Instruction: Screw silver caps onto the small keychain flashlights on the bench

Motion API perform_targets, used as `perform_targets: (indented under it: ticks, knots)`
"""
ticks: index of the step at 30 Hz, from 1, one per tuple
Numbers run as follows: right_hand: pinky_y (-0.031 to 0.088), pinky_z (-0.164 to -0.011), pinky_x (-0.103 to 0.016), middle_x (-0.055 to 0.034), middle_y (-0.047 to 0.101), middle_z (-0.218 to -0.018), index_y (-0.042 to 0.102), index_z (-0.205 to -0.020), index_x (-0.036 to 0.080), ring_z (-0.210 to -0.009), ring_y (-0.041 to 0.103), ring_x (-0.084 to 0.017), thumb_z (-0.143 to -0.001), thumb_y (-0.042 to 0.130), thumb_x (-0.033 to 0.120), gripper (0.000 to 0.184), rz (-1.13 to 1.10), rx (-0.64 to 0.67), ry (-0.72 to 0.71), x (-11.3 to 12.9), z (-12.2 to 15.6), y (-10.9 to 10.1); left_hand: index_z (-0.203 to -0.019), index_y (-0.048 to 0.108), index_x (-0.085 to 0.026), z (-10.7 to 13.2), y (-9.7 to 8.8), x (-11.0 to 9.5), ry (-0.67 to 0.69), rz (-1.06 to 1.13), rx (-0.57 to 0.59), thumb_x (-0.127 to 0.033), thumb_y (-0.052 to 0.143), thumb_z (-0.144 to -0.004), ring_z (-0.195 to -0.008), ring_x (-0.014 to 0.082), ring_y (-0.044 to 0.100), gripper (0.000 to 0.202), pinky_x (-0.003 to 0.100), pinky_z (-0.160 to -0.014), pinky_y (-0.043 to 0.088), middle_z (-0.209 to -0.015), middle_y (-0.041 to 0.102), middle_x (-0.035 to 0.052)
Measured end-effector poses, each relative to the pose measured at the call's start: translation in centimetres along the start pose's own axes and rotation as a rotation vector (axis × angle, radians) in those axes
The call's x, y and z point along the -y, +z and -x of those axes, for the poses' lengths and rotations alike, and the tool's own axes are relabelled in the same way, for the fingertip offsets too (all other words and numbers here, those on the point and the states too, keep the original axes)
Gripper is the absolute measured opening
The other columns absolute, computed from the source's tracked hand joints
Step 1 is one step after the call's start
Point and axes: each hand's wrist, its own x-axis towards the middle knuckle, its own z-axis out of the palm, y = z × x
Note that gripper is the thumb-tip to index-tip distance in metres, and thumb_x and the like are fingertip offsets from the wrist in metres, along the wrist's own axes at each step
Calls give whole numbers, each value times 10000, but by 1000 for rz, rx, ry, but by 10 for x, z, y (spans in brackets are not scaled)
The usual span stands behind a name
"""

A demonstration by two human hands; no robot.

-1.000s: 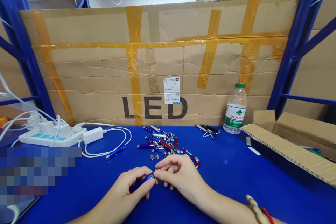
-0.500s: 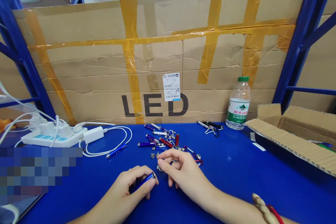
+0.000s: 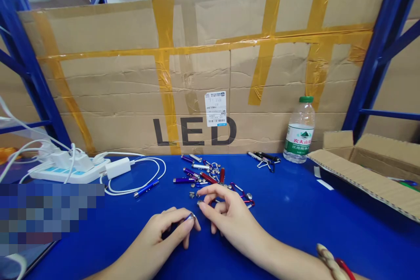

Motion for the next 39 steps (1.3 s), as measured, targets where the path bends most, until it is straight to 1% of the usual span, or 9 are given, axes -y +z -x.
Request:
perform_targets:
  ticks: [4,7,11,14,18,25,34,39]
  knots:
    - [327,-369,-151,9,492,-808,504,-995,183,-428,457,-19,-753,537,466,374,8,3,-14,0,0,0,-808,602,-188,-1,0,1,-12,40,-32,-342,344,-855,-691,148,531,305,256,-757,325,-621,590,-21]
    - [325,-372,-153,9,500,-806,504,-986,183,-428,459,-21,-745,552,458,368,11,15,-16,-1,0,0,-807,593,-180,0,0,3,-18,98,-69,-350,396,-829,-671,145,522,261,243,-696,335,-645,585,-16]
    - [320,-380,-153,11,512,-795,506,-986,178,-427,459,-20,-741,566,431,357,4,24,-7,-1,1,0,-780,586,-177,0,2,6,0,158,-69,-317,455,-791,-672,136,509,192,226,-659,341,-700,592,-13]
    - [322,-390,-154,11,523,-776,517,-956,162,-433,465,-22,-745,565,414,332,16,29,-2,1,1,1,-750,581,-176,-1,3,6,-16,148,-57,-317,457,-791,-661,133,496,192,224,-645,338,-673,583,-16]
    - [328,-398,-157,8,537,-771,525,-928,153,-427,465,-21,-743,571,402,314,29,28,-6,0,1,1,-709,568,-170,-1,3,3,-30,112,-50,-342,442,-807,-636,127,496,235,227,-641,329,-625,565,-21]
    - [348,-411,-157,16,547,-746,523,-914,151,-416,459,-18,-724,593,397,318,30,27,-2,-1,0,0,-673,545,-166,1,2,3,-18,80,-49,-367,418,-826,-634,128,506,283,232,-653,325,-597,557,-24]
    - [344,-402,-166,16,545,-718,539,-902,155,-410,462,-30,-725,574,437,335,56,22,-4,-1,0,0,-703,578,-177,1,0,-3,-41,22,-42,-335,434,-829,-677,134,514,248,238,-670,311,-604,582,-29]
    - [342,-408,-165,25,536,-674,553,-895,151,-410,465,-35,-709,596,420,329,67,15,3,-1,0,1,-696,568,-177,1,0,-1,-38,21,-51,-338,424,-831,-693,142,511,255,238,-671,327,-619,589,-20]
